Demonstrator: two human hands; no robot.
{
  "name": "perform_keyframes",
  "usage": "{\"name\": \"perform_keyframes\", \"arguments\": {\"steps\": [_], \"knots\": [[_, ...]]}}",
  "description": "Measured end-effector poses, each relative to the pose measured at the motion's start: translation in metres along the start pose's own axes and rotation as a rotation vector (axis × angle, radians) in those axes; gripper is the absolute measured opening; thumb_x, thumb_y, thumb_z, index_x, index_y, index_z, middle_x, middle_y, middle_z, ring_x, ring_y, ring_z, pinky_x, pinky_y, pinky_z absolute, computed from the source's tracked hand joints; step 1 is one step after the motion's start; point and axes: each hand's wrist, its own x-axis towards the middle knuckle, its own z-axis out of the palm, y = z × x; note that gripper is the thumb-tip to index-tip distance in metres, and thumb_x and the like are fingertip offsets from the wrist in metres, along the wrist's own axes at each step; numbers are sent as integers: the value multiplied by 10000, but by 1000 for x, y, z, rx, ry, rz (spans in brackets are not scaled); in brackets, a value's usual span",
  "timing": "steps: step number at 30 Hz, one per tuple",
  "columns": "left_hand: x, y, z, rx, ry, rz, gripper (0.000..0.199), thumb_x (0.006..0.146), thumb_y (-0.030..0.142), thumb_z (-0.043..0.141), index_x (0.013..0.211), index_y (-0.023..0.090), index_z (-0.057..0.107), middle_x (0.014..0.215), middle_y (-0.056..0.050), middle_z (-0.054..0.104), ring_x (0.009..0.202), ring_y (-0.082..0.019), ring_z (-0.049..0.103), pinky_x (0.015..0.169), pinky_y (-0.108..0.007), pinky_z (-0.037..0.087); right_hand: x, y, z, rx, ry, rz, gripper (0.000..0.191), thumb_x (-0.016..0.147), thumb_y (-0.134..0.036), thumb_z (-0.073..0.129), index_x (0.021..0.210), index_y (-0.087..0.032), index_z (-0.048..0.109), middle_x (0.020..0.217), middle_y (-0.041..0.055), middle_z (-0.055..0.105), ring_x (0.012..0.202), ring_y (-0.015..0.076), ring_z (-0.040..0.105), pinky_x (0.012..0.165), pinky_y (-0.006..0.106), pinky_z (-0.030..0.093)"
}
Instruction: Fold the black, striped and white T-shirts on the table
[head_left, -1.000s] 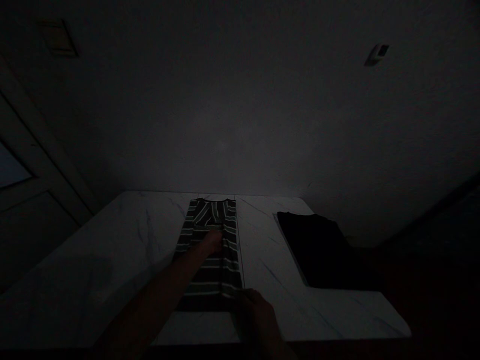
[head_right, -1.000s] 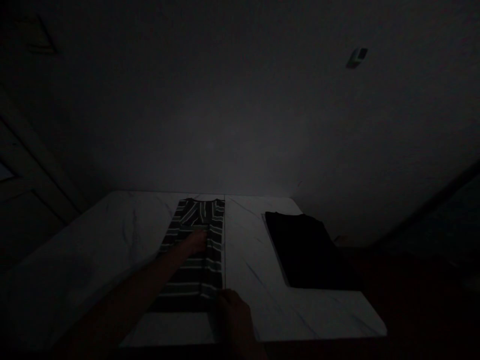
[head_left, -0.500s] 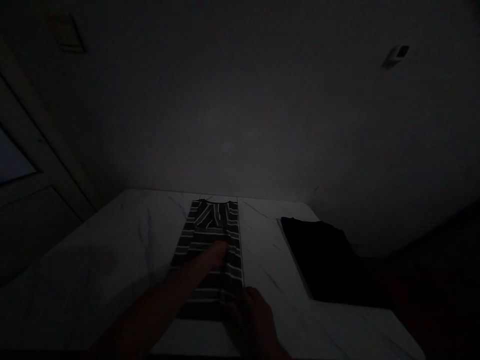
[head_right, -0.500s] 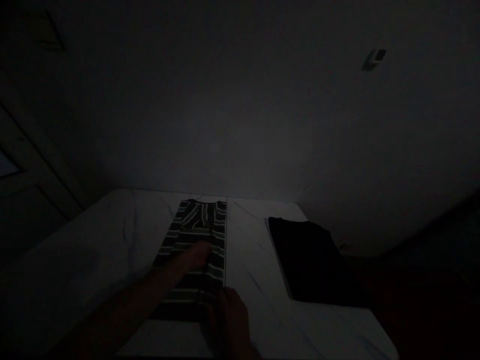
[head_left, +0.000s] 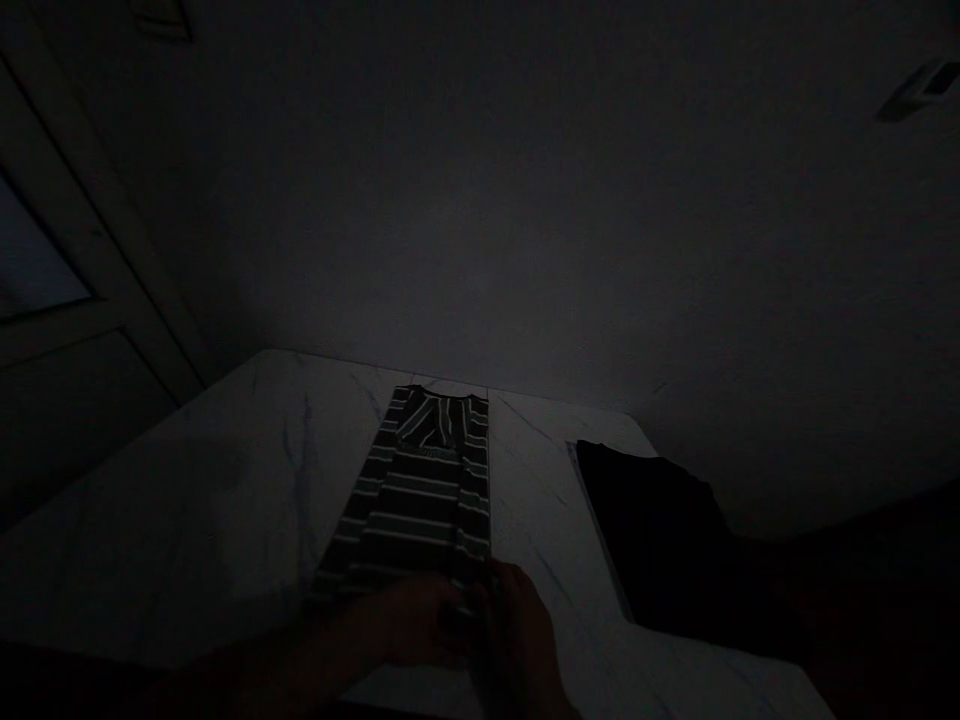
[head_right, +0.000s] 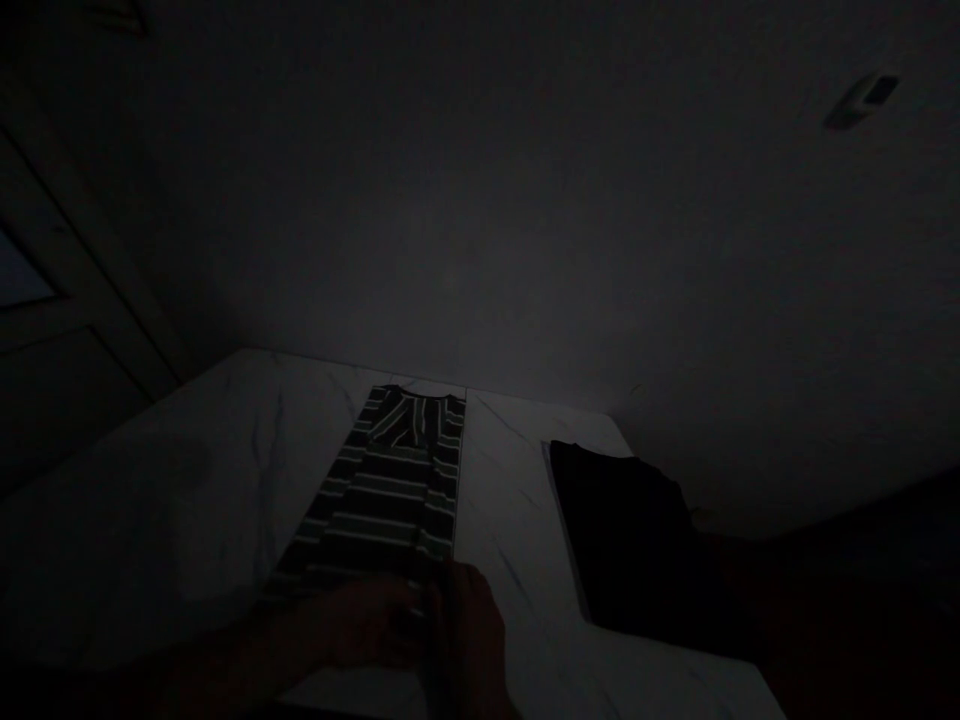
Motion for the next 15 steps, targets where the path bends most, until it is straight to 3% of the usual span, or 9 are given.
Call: {"name": "perform_keyframes", "arguments": {"steps": [2,4,6,8,9,10,12,15], "knots": [[-21,-14,-5,60,-101,-87,296,782,459,691,866,175,690,909,-93,730,835,-210,691,809,-360,556,-6,6,-1,12,9,-40,261,998,-296,461,1128,-255,683,1071,80,721,987,233,674,837,336,537],[-43,-11,-19,316,-120,-10,353,816,527,669,883,184,713,889,-92,737,840,-239,697,807,-396,560,-8,12,-2,36,31,-99,279,1015,-323,452,1153,-251,683,1082,80,721,998,225,673,853,333,547],[-62,9,-45,679,79,256,347,864,528,638,963,209,732,953,-76,750,921,-256,700,884,-426,550,-7,19,0,44,50,-179,308,1030,-350,437,1210,-259,671,1144,85,714,1045,223,669,894,343,553],[-79,38,-82,1053,473,619,339,939,484,562,1137,252,709,1166,-65,731,1100,-256,663,1031,-449,491,-4,23,9,11,89,-275,335,1033,-383,444,1273,-273,650,1224,89,698,1115,235,655,945,374,549],[-86,50,-103,1227,623,748,366,970,457,523,1248,268,666,1309,-71,681,1219,-261,612,1107,-463,436,-2,25,17,-19,115,-326,353,1024,-404,468,1309,-276,633,1276,93,682,1158,248,642,966,395,544],[-93,58,-123,1388,703,829,399,983,442,509,1329,274,618,1411,-76,621,1313,-269,552,1146,-470,402,-1,27,26,-53,148,-386,387,1008,-425,503,1346,-271,612,1326,99,662,1192,264,630,975,416,543],[-106,60,-156,1655,749,914,469,1002,424,491,1450,286,510,1526,-77,520,1410,-266,467,1155,-449,409,0,31,49,-126,224,-517,471,960,-458,576,1387,-258,587,1389,111,631,1228,299,617,974,450,545],[-115,28,-179,2016,728,919,603,1013,398,496,1580,373,293,1601,-24,420,1445,-238,434,1181,-446,383,4,37,82,-240,364,-621,405,922,-370,619,1321,-301,639,1325,83,684,1175,302,660,949,450,554]]}}
